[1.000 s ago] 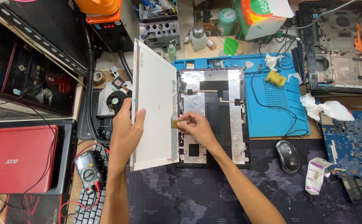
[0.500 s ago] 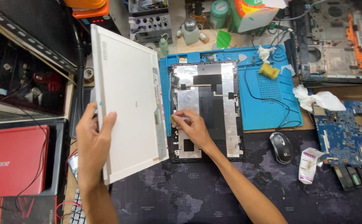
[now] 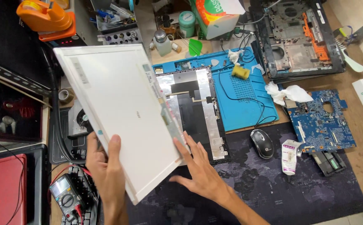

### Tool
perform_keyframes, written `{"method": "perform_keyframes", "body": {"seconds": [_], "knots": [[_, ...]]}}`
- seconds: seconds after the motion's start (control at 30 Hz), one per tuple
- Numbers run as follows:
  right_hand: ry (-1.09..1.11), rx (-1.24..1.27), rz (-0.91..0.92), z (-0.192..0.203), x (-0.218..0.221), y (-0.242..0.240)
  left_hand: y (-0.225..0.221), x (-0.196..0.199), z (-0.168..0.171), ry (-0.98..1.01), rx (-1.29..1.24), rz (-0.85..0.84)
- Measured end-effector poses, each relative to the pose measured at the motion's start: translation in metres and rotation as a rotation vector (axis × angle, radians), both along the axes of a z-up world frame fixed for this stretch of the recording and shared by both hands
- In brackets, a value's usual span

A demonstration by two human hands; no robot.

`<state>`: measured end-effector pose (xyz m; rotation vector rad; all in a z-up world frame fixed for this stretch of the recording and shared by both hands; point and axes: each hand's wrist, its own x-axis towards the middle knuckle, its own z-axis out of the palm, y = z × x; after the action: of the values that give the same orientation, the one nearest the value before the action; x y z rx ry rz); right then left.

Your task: Removing a laptop screen from its housing using a screwdriver and prying tools

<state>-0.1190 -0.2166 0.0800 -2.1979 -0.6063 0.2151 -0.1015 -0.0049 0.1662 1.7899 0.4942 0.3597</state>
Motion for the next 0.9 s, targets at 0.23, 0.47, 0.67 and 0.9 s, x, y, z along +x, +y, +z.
{"method": "perform_keyframes", "body": {"seconds": [0.23, 0.47, 0.67, 0.9], "knots": [[0.411, 1.057, -0.522, -0.025, -0.012, -0.029, -0.034, -0.009, -0.044, -0.053, -0.147, 0.066], [0.662, 1.364, -0.376, -0.059, -0.054, -0.042, -0.084, -0.009, -0.072, -0.052, -0.416, 0.014], [0.603, 1.493, -0.6, -0.083, -0.053, -0.095, -0.11, 0.007, -0.083, 0.133, -0.629, -0.211], [0.306, 1.321, -0.983, -0.076, -0.066, -0.205, -0.142, 0.046, -0.077, -0.017, -0.143, -0.69]]}}
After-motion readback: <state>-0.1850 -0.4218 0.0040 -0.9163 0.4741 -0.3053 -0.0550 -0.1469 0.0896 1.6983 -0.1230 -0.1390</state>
